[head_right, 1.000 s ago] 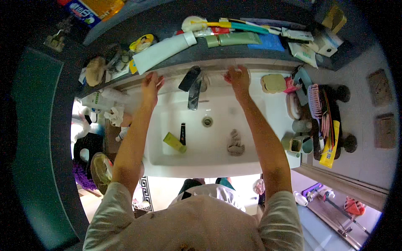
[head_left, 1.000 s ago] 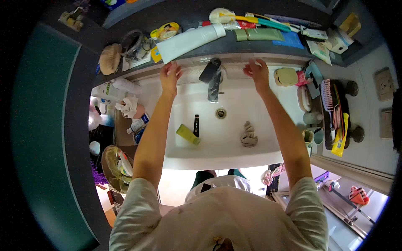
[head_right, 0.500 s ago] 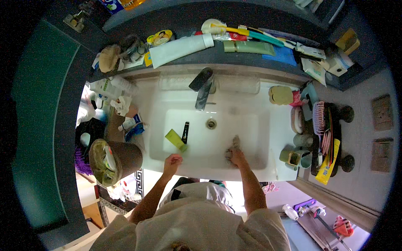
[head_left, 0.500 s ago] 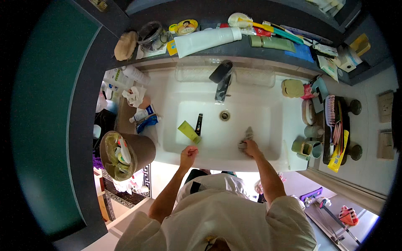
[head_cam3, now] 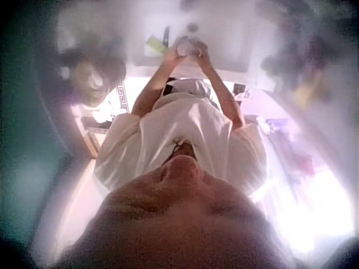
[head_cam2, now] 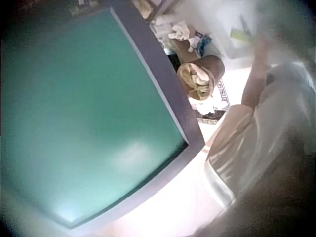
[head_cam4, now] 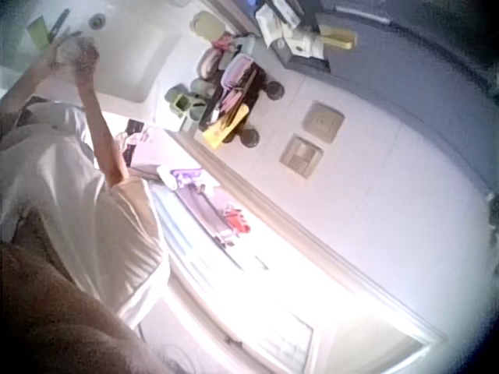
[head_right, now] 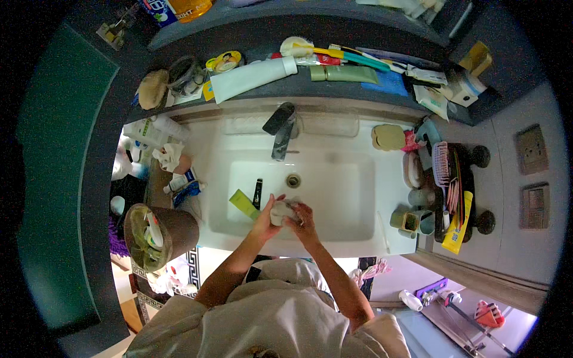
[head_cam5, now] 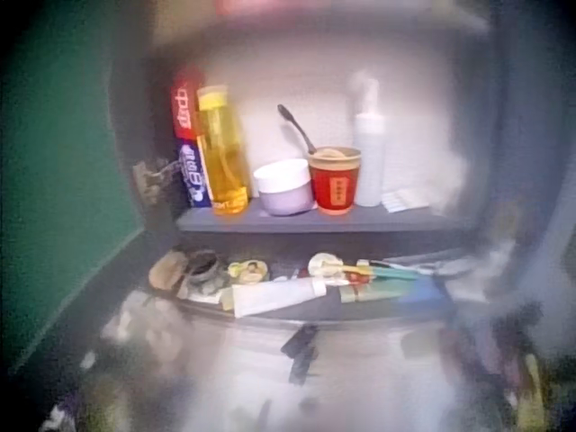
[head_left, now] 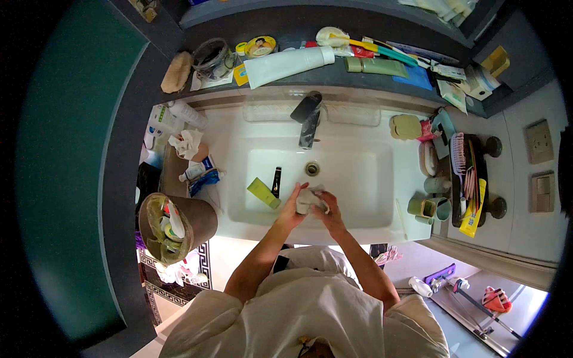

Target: The person cleans a clear plastic tray and other small components in a sink by hand with a cloth and a sponge under running water.

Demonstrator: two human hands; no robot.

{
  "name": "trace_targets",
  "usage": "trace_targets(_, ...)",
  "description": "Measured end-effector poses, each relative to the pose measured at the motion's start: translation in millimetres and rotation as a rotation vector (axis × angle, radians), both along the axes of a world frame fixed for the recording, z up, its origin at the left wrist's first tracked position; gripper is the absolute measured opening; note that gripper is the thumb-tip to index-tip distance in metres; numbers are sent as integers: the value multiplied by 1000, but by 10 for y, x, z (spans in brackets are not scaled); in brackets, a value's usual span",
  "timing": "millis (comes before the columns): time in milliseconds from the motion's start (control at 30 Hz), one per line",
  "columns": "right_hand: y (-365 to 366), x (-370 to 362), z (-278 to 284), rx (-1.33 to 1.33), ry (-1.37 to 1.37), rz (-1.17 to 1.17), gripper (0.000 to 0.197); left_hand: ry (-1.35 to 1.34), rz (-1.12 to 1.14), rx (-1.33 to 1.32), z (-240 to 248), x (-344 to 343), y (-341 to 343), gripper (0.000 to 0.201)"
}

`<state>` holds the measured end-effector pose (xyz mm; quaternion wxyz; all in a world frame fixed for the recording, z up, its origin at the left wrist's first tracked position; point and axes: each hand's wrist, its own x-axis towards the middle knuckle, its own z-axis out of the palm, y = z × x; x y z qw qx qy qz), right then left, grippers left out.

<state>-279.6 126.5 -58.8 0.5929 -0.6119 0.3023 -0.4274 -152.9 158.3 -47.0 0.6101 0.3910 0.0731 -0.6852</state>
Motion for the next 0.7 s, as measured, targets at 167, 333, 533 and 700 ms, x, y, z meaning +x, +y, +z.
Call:
trace_targets(167,-254,-162,214,977,-210,133,69,-148,-98,-70,104,-126,-89,39)
trace_targets(333,-415,-269,96,1062,-125,494,77,-661,-299,-180,132,-143,-142,25)
trace_targets(533,-465,-218,233,1063,-37,605,57,-780,-366,-448,543,-137,-284,25)
trace_targets(700,-582,-170,327,872,162,633,35,-794,-389,-392,761,-163,-397,28)
